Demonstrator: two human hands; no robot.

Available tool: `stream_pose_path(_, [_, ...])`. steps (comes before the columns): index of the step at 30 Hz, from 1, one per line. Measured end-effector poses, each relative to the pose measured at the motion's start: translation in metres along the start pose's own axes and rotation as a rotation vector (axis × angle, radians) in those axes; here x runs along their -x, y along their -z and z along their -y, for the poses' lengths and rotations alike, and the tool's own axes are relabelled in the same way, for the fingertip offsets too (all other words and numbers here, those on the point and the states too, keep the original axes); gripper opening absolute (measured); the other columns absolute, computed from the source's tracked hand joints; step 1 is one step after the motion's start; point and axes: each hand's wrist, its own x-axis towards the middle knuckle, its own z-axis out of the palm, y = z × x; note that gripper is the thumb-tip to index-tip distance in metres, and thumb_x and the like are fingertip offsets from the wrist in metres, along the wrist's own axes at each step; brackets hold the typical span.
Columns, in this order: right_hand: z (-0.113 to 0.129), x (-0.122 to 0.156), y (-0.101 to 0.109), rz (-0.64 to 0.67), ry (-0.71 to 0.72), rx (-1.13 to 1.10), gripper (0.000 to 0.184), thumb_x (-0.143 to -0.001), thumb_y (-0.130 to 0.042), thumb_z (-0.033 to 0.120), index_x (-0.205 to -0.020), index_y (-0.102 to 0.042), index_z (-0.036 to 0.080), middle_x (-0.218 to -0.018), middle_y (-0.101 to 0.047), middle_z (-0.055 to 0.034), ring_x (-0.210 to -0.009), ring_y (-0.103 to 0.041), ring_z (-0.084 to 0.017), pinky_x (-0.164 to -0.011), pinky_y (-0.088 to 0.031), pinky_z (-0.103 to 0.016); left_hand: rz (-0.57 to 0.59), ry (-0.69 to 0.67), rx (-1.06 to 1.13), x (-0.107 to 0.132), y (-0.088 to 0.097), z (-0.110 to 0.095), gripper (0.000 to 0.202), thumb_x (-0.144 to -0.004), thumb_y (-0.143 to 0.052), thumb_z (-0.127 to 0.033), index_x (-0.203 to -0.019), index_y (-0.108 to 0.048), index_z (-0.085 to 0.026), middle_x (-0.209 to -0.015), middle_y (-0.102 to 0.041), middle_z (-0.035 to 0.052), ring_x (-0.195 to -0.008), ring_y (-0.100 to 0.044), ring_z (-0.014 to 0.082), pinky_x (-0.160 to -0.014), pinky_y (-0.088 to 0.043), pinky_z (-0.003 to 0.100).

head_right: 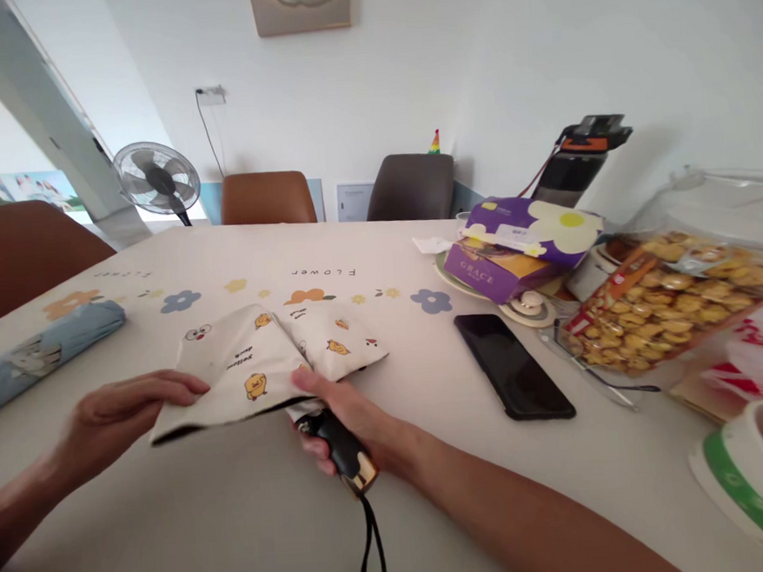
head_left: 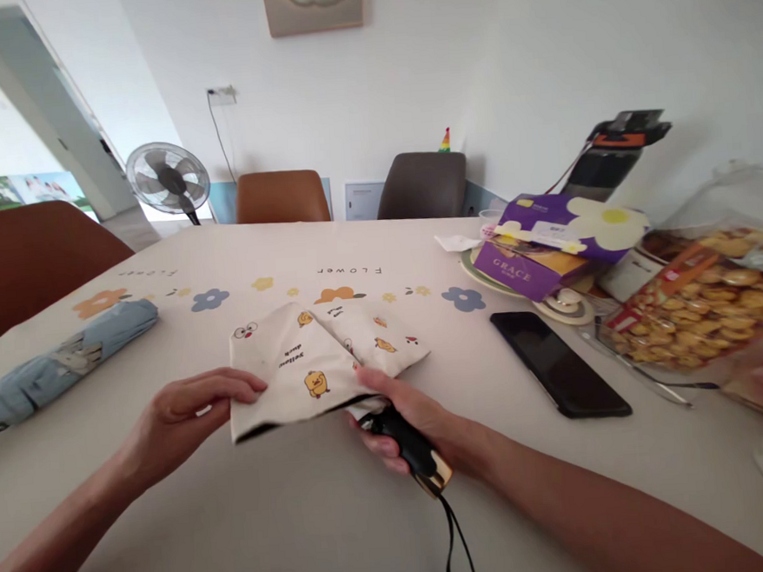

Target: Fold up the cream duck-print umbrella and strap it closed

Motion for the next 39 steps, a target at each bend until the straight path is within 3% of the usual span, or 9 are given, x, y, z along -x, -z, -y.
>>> stream_pose_path(3, [0.001, -0.001, 0.000, 0.015, -0.043, -0.002, 0.066, -0.075, -0.026, 0.078, -0.065, -0.048, 0.016, -0.037, -0.039, 0.0039, -0.028, -0.036, -0.007, -0.028, -0.035, -0.018, 0.160, -0.045, 0.002, 0.002, 0.003, -0.002, 0.014, -0.074, -0.059, -0.024, -0.070, -0.072, -0.028, -0.095, -0.068, 0.0059, -0.087, -0.062, 0.0228, -0.075, -0.048, 0.029])
stream_pose_path(6, [0.001, -0.002, -0.002, -0.069, -0.060, 0.024, 0.065, -0.074, -0.028, 0.079, -0.060, -0.045, 0.017, -0.034, -0.038, 0.0038, -0.027, -0.036, -0.008, -0.027, -0.035, -0.019, 0.245, -0.047, 0.008, 0.006, 0.005, -0.001, 0.017, -0.077, -0.056, -0.022, -0.067, -0.070, -0.026, -0.098, -0.066, 0.0065, -0.089, -0.059, 0.0215, -0.074, -0.047, 0.028])
stream_pose_path(15, [-0.011, -0.002, -0.009, -0.231, 0.033, 0.225, 0.031, -0.074, -0.056, 0.047, -0.077, -0.050, 0.016, -0.032, -0.042, 0.0064, -0.024, -0.037, -0.010, -0.026, -0.036, -0.021, 0.364, 0.039, 0.049, 0.027, 0.001, 0.018, 0.024, -0.081, -0.052, -0.028, -0.064, -0.066, -0.019, -0.105, -0.063, 0.0068, -0.094, -0.057, 0.0199, -0.078, -0.046, 0.028])
stream_pose_path(18, [-0.016, -0.004, -0.011, -0.269, 0.076, 0.328, 0.028, -0.072, -0.055, 0.043, -0.066, -0.048, 0.017, -0.031, -0.041, 0.0054, -0.023, -0.036, -0.009, -0.025, -0.035, -0.019, 0.291, 0.098, 0.039, 0.026, 0.001, 0.015, 0.022, -0.080, -0.051, -0.026, -0.068, -0.068, -0.022, -0.106, -0.065, 0.0051, -0.100, -0.057, 0.0209, -0.087, -0.044, 0.032])
stream_pose_path(22, [-0.017, -0.006, -0.016, -0.382, 0.100, 0.434, 0.032, -0.073, -0.053, 0.042, -0.054, -0.043, 0.018, -0.030, -0.040, 0.0041, -0.023, -0.035, -0.008, -0.023, -0.032, -0.019, -0.198, 0.277, -0.082, 0.020, 0.003, -0.002, 0.021, -0.077, -0.048, -0.023, -0.077, -0.069, -0.024, -0.086, -0.067, 0.0014, -0.077, -0.059, 0.0157, -0.073, -0.047, 0.029])
stream_pose_path(24, [-0.015, -0.005, -0.019, -0.414, 0.104, 0.466, 0.031, -0.073, -0.053, 0.040, -0.053, -0.044, 0.018, -0.031, -0.041, 0.0039, -0.024, -0.035, -0.008, -0.024, -0.032, -0.019, -0.343, 0.339, -0.076, 0.014, -0.003, -0.014, 0.019, -0.077, -0.048, -0.023, -0.080, -0.067, -0.023, -0.071, -0.063, -0.0007, -0.062, -0.055, 0.0124, -0.062, -0.047, 0.026])
stream_pose_path(29, [-0.012, -0.001, -0.027, -0.440, 0.149, 0.552, 0.026, -0.073, -0.055, 0.034, -0.055, -0.047, 0.018, -0.032, -0.043, 0.0032, -0.026, -0.037, -0.009, -0.027, -0.032, -0.019, -0.147, 0.311, 0.330, -0.014, -0.036, -0.040, 0.025, -0.078, -0.056, -0.032, -0.100, -0.055, -0.020, -0.099, -0.061, 0.0052, -0.090, -0.059, 0.0174, -0.073, -0.052, 0.031])
stream_pose_path(34, [-0.007, 0.003, -0.031, -0.546, 0.077, 0.593, 0.031, -0.075, -0.052, 0.033, -0.048, -0.043, 0.019, -0.033, -0.043, 0.0018, -0.027, -0.038, -0.009, -0.029, -0.036, -0.021, -0.163, 0.485, 0.582, -0.044, -0.053, -0.061, 0.053, -0.070, -0.068, -0.041, -0.109, -0.044, -0.015, -0.110, -0.056, 0.0150, -0.097, -0.058, 0.0245, -0.073, -0.054, 0.037])
stream_pose_path(39, [-0.006, 0.003, -0.032, -0.572, 0.086, 0.639, 0.029, -0.074, -0.053, 0.031, -0.050, -0.042, 0.019, -0.034, -0.042, 0.0031, -0.028, -0.039, -0.009, -0.031, -0.037, -0.021, 0.007, 0.402, 0.891, -0.052, -0.060, -0.073, 0.041, -0.073, -0.066, -0.036, -0.106, -0.056, -0.013, -0.112, -0.060, 0.0151, -0.100, -0.058, 0.0266, -0.081, -0.051, 0.038])
